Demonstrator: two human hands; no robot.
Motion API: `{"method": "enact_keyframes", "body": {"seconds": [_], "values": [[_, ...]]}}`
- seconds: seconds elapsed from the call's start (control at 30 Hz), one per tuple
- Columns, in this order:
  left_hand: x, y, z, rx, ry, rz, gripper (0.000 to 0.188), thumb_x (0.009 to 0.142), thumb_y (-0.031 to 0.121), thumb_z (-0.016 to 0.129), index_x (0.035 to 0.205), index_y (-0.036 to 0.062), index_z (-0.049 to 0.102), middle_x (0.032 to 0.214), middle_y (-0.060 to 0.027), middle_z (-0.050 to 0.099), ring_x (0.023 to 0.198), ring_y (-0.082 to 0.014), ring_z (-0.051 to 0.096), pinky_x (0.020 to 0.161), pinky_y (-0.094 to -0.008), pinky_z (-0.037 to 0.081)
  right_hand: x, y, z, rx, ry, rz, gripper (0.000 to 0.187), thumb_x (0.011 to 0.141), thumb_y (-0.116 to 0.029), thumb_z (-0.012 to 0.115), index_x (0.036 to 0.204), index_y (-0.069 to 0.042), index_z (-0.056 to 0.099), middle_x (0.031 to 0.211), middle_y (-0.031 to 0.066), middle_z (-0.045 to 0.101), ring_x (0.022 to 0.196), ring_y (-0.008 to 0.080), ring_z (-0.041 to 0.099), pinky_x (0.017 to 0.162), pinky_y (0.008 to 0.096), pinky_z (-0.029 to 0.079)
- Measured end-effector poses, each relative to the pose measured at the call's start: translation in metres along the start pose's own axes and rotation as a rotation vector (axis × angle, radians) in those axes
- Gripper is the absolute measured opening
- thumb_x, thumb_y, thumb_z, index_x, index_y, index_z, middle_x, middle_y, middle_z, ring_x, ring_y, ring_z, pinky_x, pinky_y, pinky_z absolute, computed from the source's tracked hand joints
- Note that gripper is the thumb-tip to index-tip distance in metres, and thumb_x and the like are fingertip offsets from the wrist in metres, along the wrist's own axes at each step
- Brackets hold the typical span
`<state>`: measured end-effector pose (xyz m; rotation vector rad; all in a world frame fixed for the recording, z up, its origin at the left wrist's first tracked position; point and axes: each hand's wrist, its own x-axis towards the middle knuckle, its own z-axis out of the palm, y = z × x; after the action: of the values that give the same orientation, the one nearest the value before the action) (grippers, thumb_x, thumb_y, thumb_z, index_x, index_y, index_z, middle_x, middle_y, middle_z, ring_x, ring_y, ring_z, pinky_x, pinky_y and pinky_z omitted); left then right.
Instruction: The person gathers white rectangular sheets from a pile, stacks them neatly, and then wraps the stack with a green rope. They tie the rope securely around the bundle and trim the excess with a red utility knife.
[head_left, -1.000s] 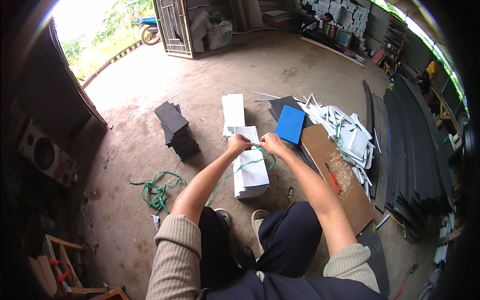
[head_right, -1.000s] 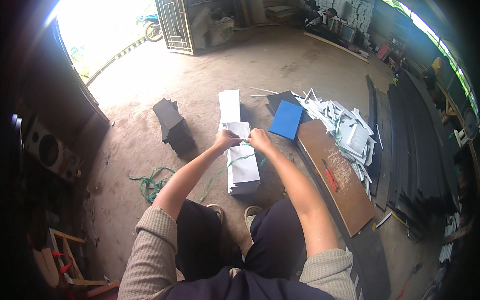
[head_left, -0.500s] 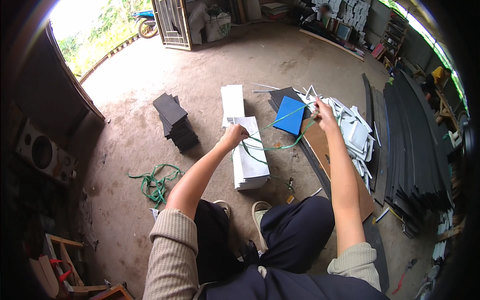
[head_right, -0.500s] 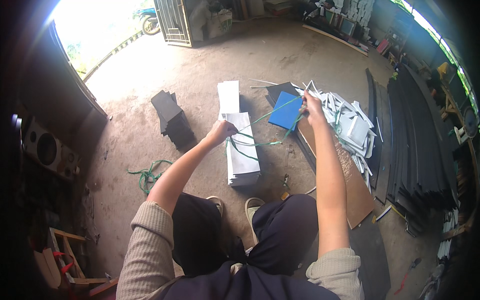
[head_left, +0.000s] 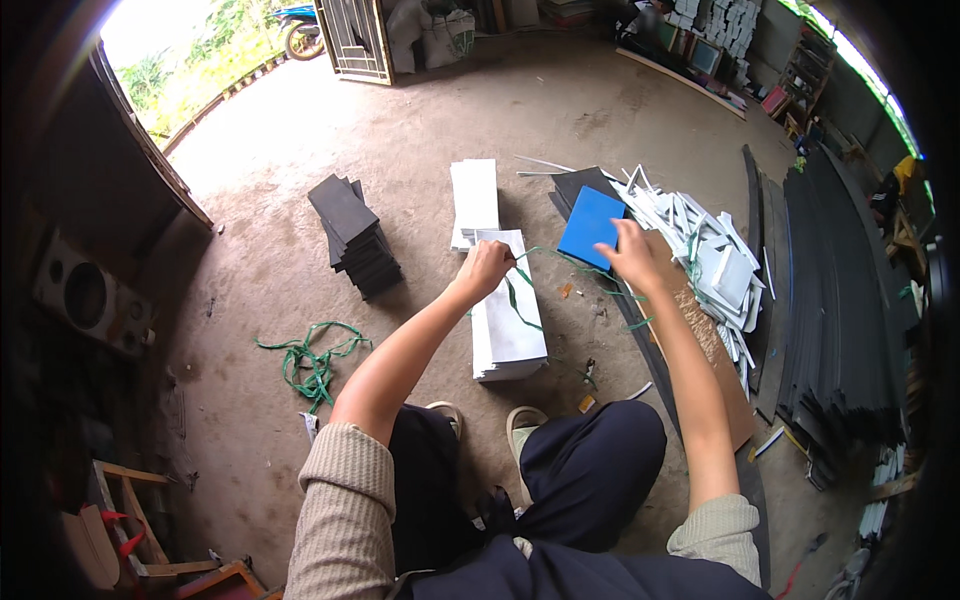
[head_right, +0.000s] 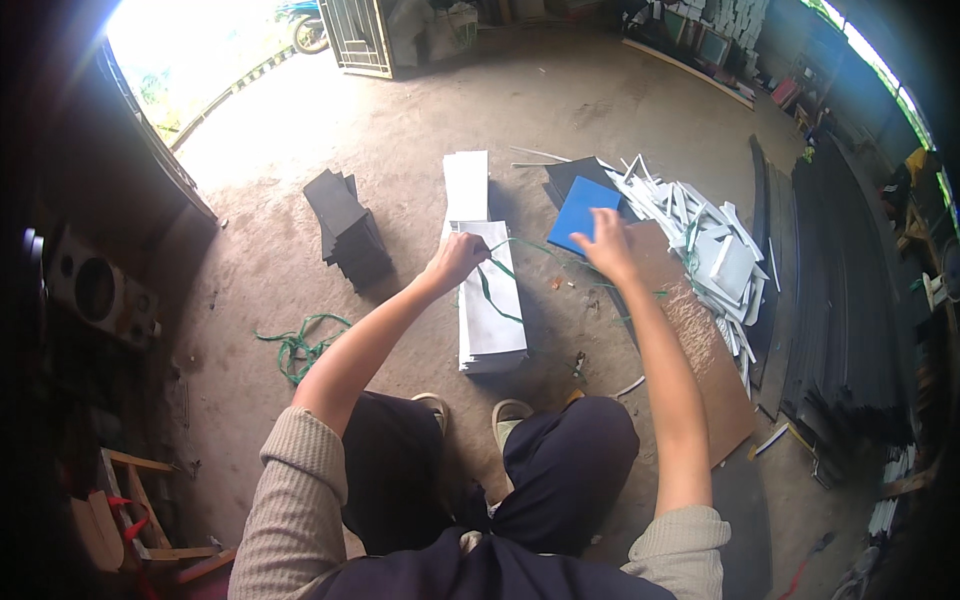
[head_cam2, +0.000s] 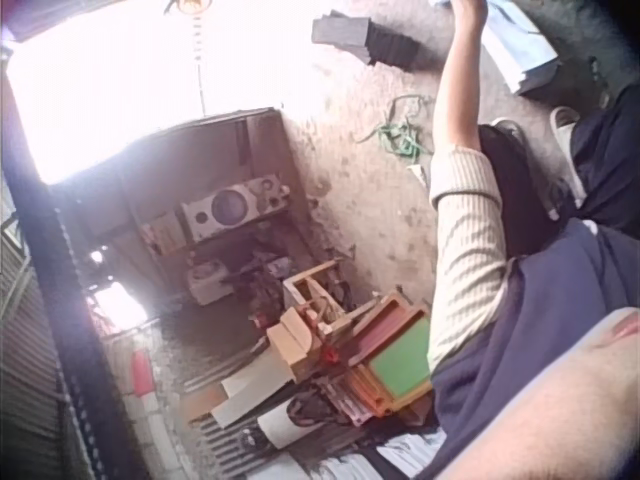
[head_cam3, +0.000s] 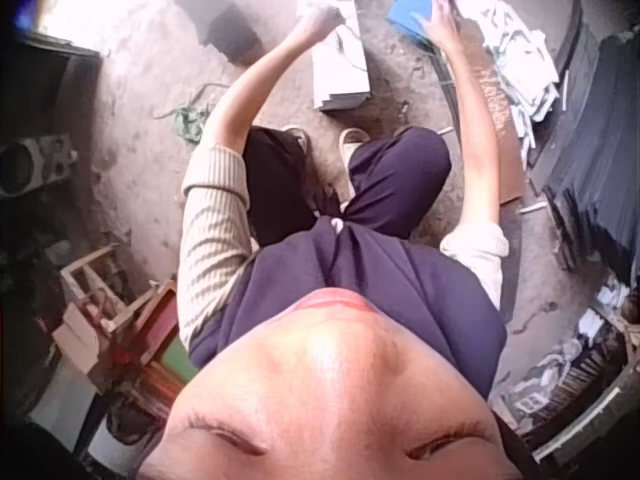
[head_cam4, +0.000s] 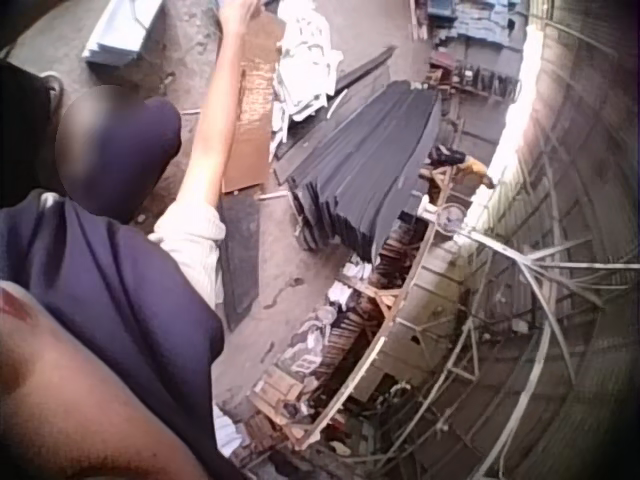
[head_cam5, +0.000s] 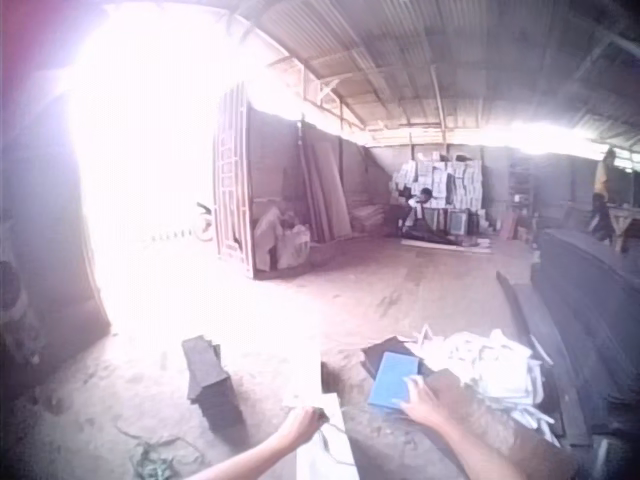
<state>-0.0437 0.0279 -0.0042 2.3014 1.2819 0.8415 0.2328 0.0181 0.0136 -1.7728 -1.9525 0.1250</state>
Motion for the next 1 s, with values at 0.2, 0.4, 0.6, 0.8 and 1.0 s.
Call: {"method": "enact_keyframes", "body": {"seconds": [0.2,0.4,0.6,0.8,1.0], "values": [[0.010,0.020,0.005,-0.062,0.016,0.020,0.011,0.071,0.008,0.062,0.076,-0.0016,0.063,0.067,-0.0195,0.060,0.065,-0.0331,0.060,0.062,-0.0391,0.046,-0.001,-0.081,0.058,0.173,-0.223,-0.392,0.024,0.080,-0.015,0.055,0.103,-0.006,0.052,0.099,0.0153,0.054,0.088,0.0312,0.058,0.073,0.0380,0.048],[-0.002,-0.028,0.002,0.077,-0.085,-0.035,0.025,0.073,0.011,0.062,0.096,0.0016,0.060,0.075,-0.0171,0.062,0.073,-0.0290,0.061,0.067,-0.0362,0.047,0.010,-0.027,0.044,-0.003,-0.206,-0.403,0.009,0.081,-0.011,0.049,0.083,-0.005,0.054,0.079,0.0118,0.060,0.074,0.0301,0.061,0.063,0.0396,0.049],[-0.039,-0.075,0.024,0.025,-0.152,-0.037,0.014,0.077,0.007,0.054,0.089,-0.0009,0.056,0.077,-0.0163,0.059,0.072,-0.0298,0.059,0.068,-0.0354,0.046,-0.018,0.019,0.076,0.324,-0.348,-0.091,0.019,0.086,-0.019,0.043,0.081,-0.002,0.051,0.071,0.0119,0.056,0.072,0.0249,0.059,0.064,0.0367,0.045],[-0.020,-0.057,0.043,-0.235,0.036,-0.351,0.027,0.085,0.024,0.043,0.083,-0.0026,0.046,0.074,-0.0164,0.056,0.067,-0.0235,0.057,0.064,-0.0376,0.042,-0.017,0.000,0.093,1.412,-0.309,0.337,0.027,0.089,-0.026,0.042,0.084,-0.002,0.053,0.078,0.0079,0.058,0.077,0.0178,0.058,0.079,0.0312,0.046],[-0.003,-0.028,0.035,-0.166,-0.074,-0.542,0.032,0.083,0.025,0.051,0.067,-0.0034,0.051,0.068,-0.0149,0.055,0.069,-0.0203,0.058,0.057,-0.0354,0.046,0.013,-0.015,0.090,1.435,-0.363,0.319,0.016,0.082,-0.016,0.056,0.084,-0.007,0.044,0.067,0.0029,0.053,0.062,0.0134,0.054,0.072,0.0309,0.048]]}}
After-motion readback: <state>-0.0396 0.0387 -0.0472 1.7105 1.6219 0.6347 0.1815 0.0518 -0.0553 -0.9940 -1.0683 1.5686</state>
